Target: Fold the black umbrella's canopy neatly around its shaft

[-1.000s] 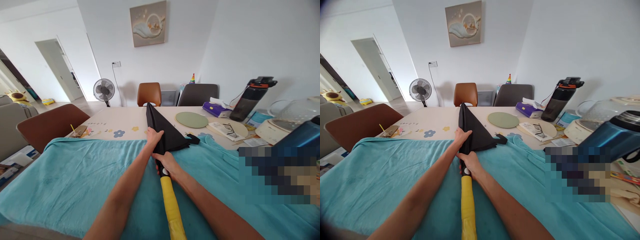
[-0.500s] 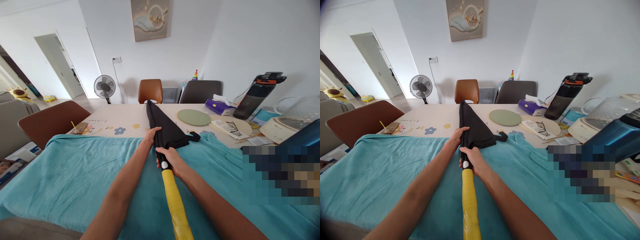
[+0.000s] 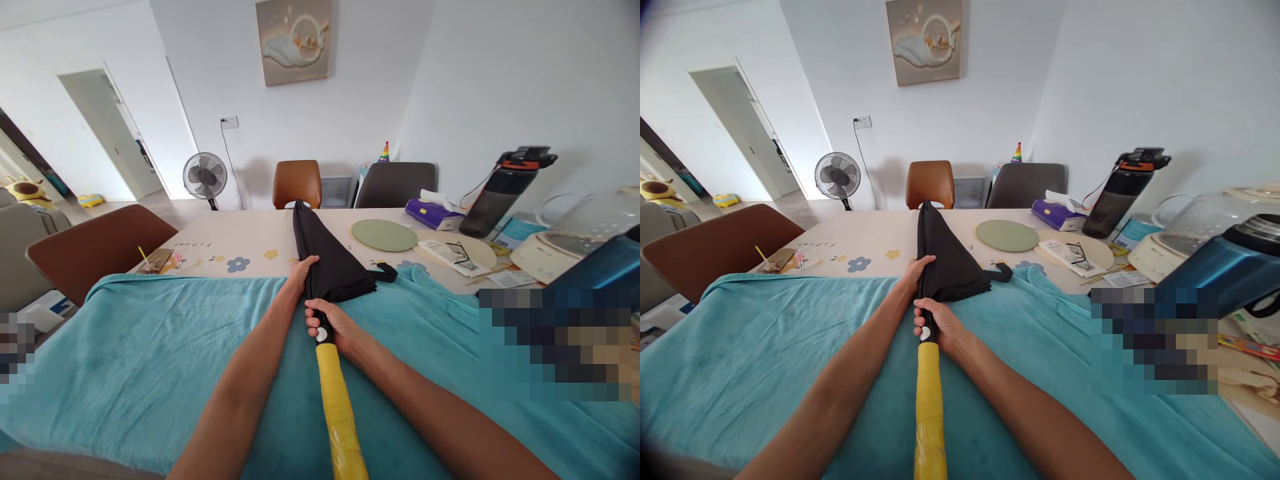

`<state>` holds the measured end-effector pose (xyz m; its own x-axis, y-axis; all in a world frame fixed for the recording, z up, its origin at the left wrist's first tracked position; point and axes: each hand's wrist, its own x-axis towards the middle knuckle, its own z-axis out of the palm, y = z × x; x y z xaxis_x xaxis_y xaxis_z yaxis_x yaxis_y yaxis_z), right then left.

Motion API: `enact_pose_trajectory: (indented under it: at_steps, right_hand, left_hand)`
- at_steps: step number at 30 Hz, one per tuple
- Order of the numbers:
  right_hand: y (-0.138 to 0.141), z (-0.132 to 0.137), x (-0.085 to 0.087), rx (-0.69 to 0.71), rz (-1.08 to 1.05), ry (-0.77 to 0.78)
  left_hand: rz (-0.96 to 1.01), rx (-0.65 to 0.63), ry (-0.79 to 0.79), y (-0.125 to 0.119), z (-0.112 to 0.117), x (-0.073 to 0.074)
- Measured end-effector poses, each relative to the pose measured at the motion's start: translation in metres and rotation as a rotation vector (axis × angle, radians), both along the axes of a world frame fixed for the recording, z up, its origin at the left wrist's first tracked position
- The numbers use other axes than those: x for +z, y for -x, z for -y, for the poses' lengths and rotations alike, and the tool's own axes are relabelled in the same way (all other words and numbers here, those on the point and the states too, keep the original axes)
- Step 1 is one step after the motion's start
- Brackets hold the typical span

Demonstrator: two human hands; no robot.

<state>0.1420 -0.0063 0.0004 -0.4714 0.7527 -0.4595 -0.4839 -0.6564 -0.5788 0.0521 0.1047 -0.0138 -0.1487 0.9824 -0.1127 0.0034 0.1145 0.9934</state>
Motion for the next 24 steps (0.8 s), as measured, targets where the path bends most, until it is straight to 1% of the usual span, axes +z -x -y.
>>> enact_pose_trajectory:
  at_steps: [2,3,5,7,8,9,10,11,13,15,16,17,18,19,22,24]
  right_hand:
    - [0.001,-0.002,-0.002,0.006,-0.004,0.000]
    - [0.001,-0.003,-0.003,0.010,0.001,-0.002]
    - [0.001,-0.004,-0.005,0.016,0.011,-0.015]
    - [0.002,-0.004,-0.007,0.017,0.011,-0.036]
    - [0.002,-0.004,-0.008,0.017,0.004,-0.042]
    - [0.002,-0.004,-0.009,0.017,-0.006,-0.043]
    - [0.002,-0.004,-0.009,0.017,-0.018,-0.042]
    - [0.002,-0.004,-0.009,0.016,-0.029,-0.040]
    - [0.002,-0.003,-0.009,0.016,-0.050,-0.041]
    - [0.002,-0.002,-0.008,0.009,-0.055,-0.050]
    - [0.002,-0.001,-0.008,0.002,-0.052,-0.057]
    - [0.002,-0.001,-0.007,-0.005,-0.047,-0.063]
    - [0.002,-0.001,-0.007,-0.010,-0.046,-0.071]
    - [0.002,-0.001,-0.007,-0.013,-0.048,-0.079]
    - [0.003,-0.001,-0.007,-0.012,-0.057,-0.085]
    - [0.003,-0.001,-0.008,-0.013,-0.061,-0.077]
  left_hand:
    - [-0.245,0.033,-0.043,0.001,-0.002,0.002]
    - [-0.337,0.062,-0.059,0.001,-0.003,0.004]
    - [-0.471,0.147,-0.093,0.002,-0.004,0.009]
    - [-0.591,0.233,-0.160,0.001,-0.003,0.017]
    - [-0.649,0.250,-0.218,0.000,-0.002,0.023]
    - [-0.699,0.238,-0.286,-0.003,0.000,0.029]
    - [-0.738,0.196,-0.358,-0.008,0.002,0.034]
    - [-0.760,0.117,-0.425,-0.013,0.004,0.040]
    - [-0.800,-0.130,-0.527,-0.027,0.007,0.048]
    - [-0.846,-0.407,-0.566,-0.042,0.005,0.050]
    - [-0.858,-0.521,-0.570,-0.049,0.003,0.048]
    - [-0.856,-0.601,-0.560,-0.055,0.000,0.046]
    - [-0.836,-0.645,-0.533,-0.060,-0.004,0.044]
    - [-0.805,-0.661,-0.488,-0.064,-0.008,0.041]
    - [-0.737,-0.638,-0.345,-0.072,-0.019,0.034]
    - [-0.767,-0.656,-0.332,-0.073,-0.023,0.032]
